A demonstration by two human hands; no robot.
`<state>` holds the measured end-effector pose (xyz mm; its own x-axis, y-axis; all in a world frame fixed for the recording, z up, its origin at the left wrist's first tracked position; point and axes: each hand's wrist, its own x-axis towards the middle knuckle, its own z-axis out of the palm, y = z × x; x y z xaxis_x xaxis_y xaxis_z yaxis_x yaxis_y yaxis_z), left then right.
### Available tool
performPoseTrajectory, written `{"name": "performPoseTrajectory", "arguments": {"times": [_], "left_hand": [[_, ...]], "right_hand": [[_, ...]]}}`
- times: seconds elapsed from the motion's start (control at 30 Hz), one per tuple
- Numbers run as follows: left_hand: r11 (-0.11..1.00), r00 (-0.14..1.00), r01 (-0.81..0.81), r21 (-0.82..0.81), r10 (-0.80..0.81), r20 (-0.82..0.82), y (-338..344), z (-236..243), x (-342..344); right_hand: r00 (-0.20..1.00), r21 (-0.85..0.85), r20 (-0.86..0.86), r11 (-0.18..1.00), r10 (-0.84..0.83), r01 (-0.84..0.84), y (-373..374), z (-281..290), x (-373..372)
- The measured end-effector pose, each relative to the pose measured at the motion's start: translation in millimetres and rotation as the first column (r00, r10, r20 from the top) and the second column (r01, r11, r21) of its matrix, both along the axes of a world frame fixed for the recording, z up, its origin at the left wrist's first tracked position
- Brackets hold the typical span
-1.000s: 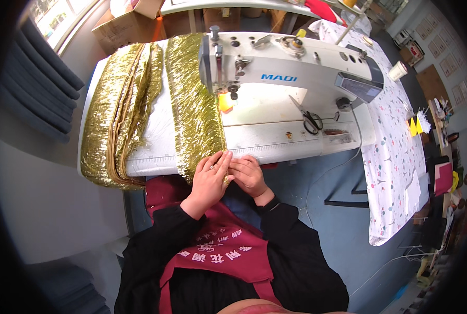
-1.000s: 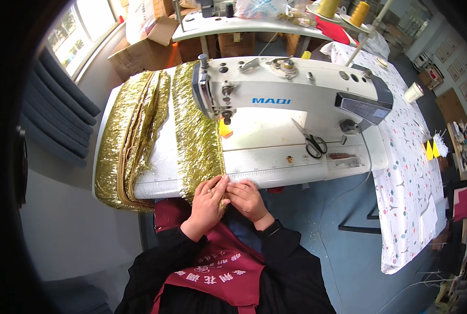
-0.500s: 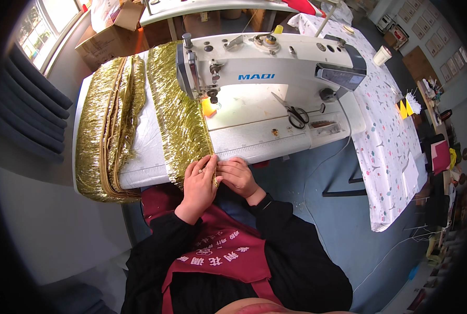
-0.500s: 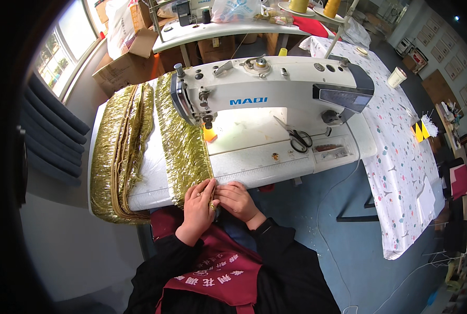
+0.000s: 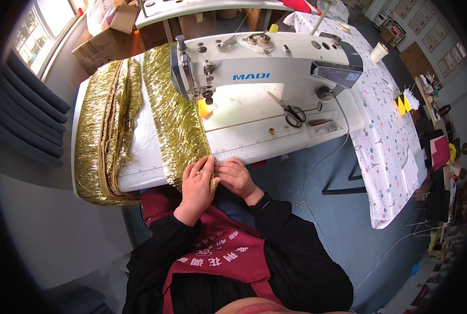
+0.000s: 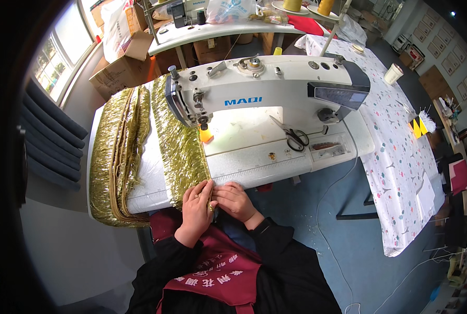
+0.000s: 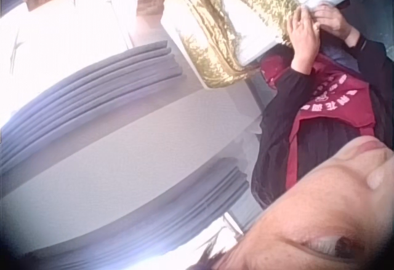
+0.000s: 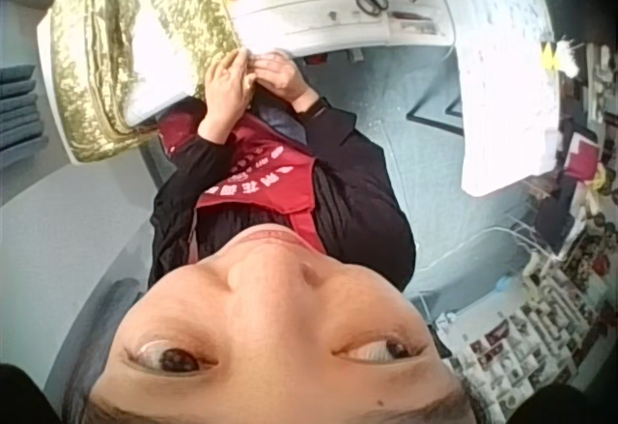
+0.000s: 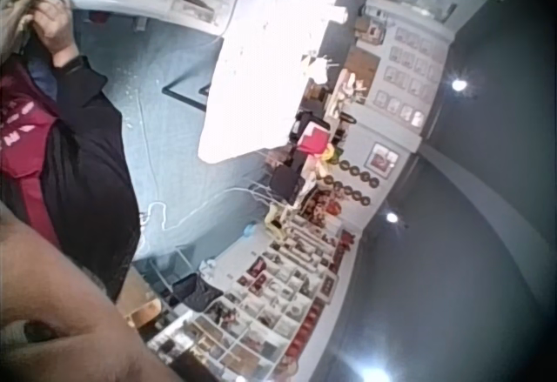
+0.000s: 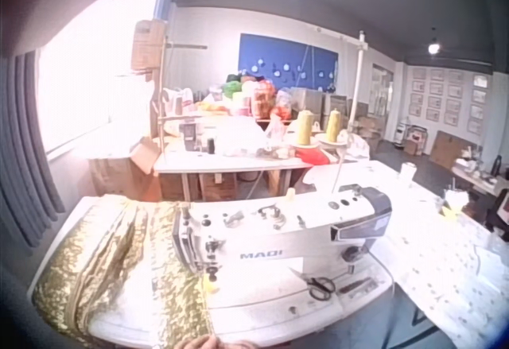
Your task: The person aligns a gold sequined fabric strip with a zipper on a sewing machine, sews the seam, and trims the excess zipper with scissors. The process is repeated for multiple sections of the fabric.
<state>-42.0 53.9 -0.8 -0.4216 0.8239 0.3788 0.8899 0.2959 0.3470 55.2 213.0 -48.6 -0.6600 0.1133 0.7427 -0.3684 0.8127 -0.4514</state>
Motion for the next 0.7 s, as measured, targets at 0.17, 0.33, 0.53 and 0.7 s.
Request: {"name": "performPoseTrajectory", "arguments": {"times": [0.17, 0.33, 0.53, 0.7], "left_hand": [[1.0, 0.999, 0.004, 0.02, -0.005, 0.046, 0.9, 1.5, 1.1], [1.0, 0.999, 0.001, 0.012, -0.001, 0.038, 0.2, 2.0, 1.3], [1.0, 1.0, 0.004, 0.024, -0.004, 0.025, 0.6, 1.1, 1.6], [1.0, 1.0, 0.005, 0.01, -0.005, 0.005, 0.5, 0.8, 1.0]], "right_hand": [[1.0, 0.004, -0.006, 1.0, -0.002, 0.002, 0.0, 0.6, -0.6], [1.0, 0.006, -0.007, 1.0, -0.002, 0.002, -0.3, 0.4, -1.0], [1.0, 0.014, -0.012, 1.0, -0.009, 0.009, -0.5, 0.5, -0.7], [1.0, 0.006, -0.007, 1.0, -0.009, 0.009, -0.2, 0.5, -1.1]]}}
